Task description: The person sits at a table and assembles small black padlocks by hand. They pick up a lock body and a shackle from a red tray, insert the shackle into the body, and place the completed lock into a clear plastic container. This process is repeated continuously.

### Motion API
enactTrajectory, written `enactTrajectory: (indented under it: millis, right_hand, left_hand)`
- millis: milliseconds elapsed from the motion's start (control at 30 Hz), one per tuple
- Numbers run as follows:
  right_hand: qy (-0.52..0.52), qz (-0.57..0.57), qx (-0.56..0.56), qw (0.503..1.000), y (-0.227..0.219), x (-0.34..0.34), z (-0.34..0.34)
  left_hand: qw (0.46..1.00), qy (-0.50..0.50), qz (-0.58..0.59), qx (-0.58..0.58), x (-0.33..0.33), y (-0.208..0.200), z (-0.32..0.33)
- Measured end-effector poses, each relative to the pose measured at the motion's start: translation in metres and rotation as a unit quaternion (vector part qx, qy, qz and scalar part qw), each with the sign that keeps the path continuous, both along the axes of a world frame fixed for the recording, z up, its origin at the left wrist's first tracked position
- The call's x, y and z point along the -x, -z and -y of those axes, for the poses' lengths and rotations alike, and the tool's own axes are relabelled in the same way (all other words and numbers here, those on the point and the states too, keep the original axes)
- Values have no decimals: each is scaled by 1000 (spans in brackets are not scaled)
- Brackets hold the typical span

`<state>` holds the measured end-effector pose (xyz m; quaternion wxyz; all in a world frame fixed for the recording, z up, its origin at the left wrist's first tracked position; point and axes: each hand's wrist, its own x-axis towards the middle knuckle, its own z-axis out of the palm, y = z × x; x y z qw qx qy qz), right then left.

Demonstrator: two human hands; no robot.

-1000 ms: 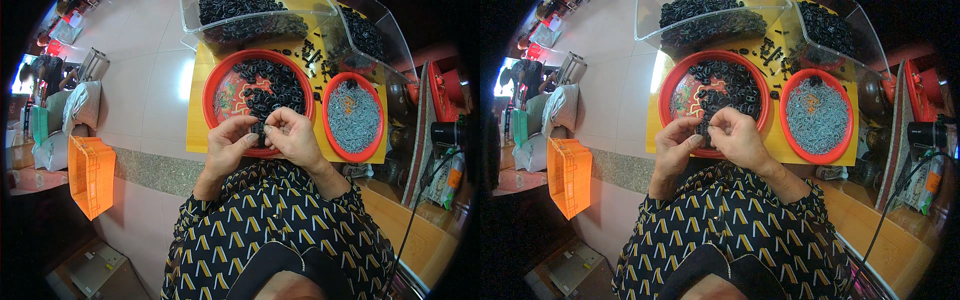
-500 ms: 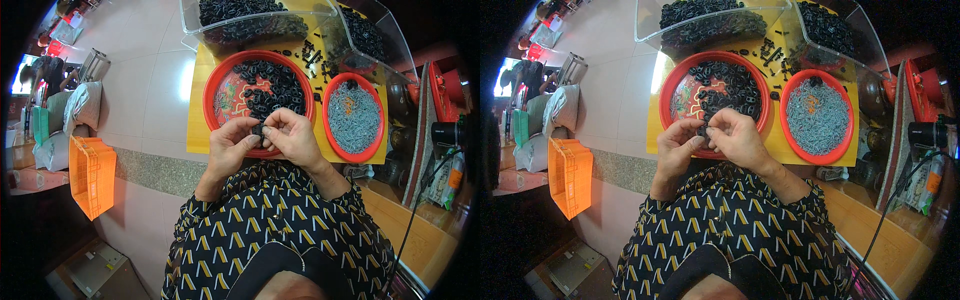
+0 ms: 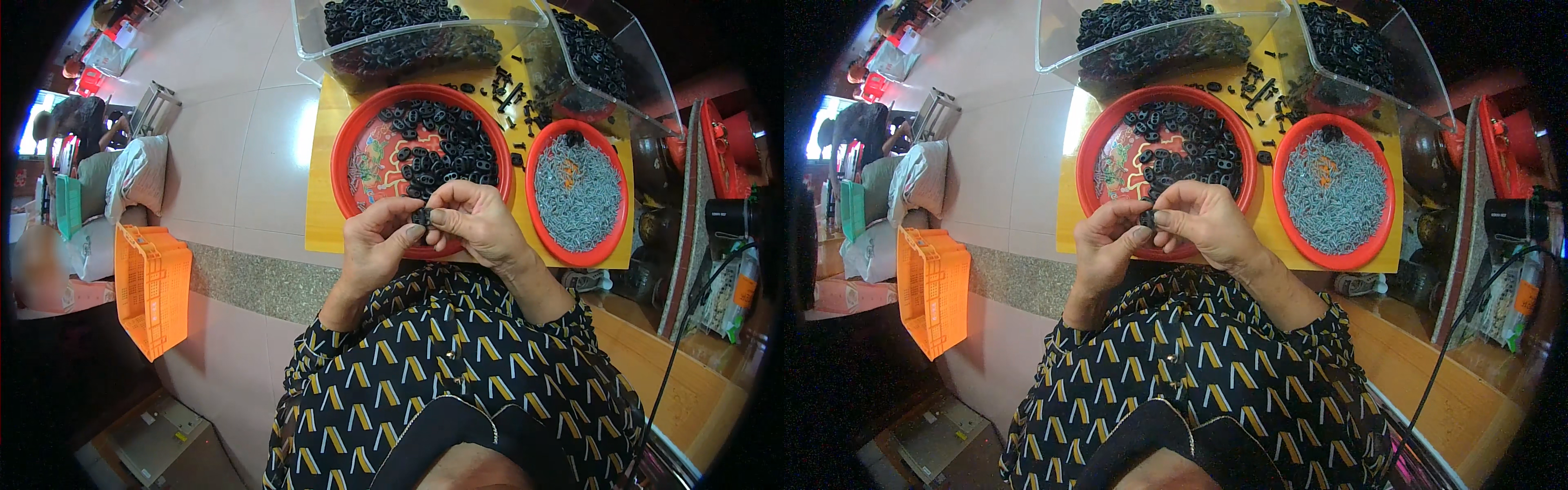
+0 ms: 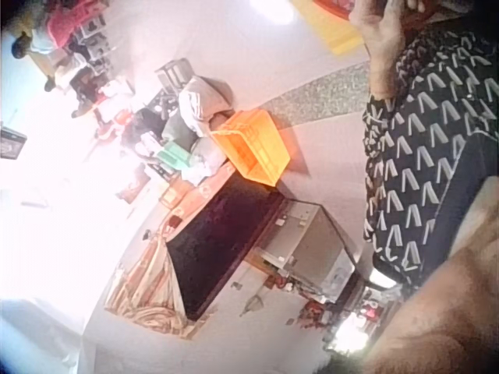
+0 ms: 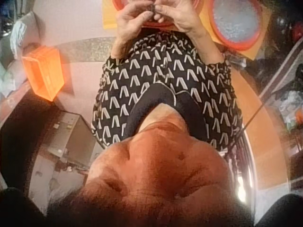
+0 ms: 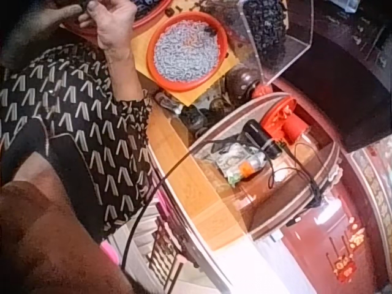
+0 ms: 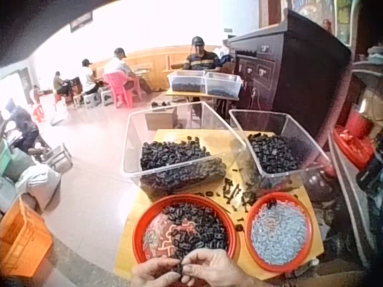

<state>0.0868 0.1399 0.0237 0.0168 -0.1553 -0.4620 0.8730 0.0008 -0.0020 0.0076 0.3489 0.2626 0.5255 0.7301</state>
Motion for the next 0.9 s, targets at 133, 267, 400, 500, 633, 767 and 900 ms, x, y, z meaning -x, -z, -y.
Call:
enactTrajectory:
  millis: [133, 267, 400, 500, 633, 767, 900]
  right_hand:
    - [13, 11, -29, 999, -2, 0, 1]
    - [56, 25, -106, 993, -10, 0, 6]
    - [62, 15, -165, 984, -7, -3, 5]
    - [55, 21, -182, 982, -8, -6, 2]
    - [76, -17, -172, 982, -8, -7, 2]
    - [94, 19, -230, 968, -9, -6, 3]
    - [121, -47, -424, 896, 2, -5, -3]
  left_hand:
    - [1000, -2, -17, 21, 2, 0, 0]
    - [999, -5, 45, 8, 2, -2, -3]
    - [998, -3, 62, -3, 5, 0, -1]
    - [996, -9, 81, -20, 8, 0, -1]
    - [994, -11, 105, -38, 9, 3, 1]
    - [994, -9, 105, -20, 7, 2, 1]
    - [997, -8, 82, -12, 7, 1, 0]
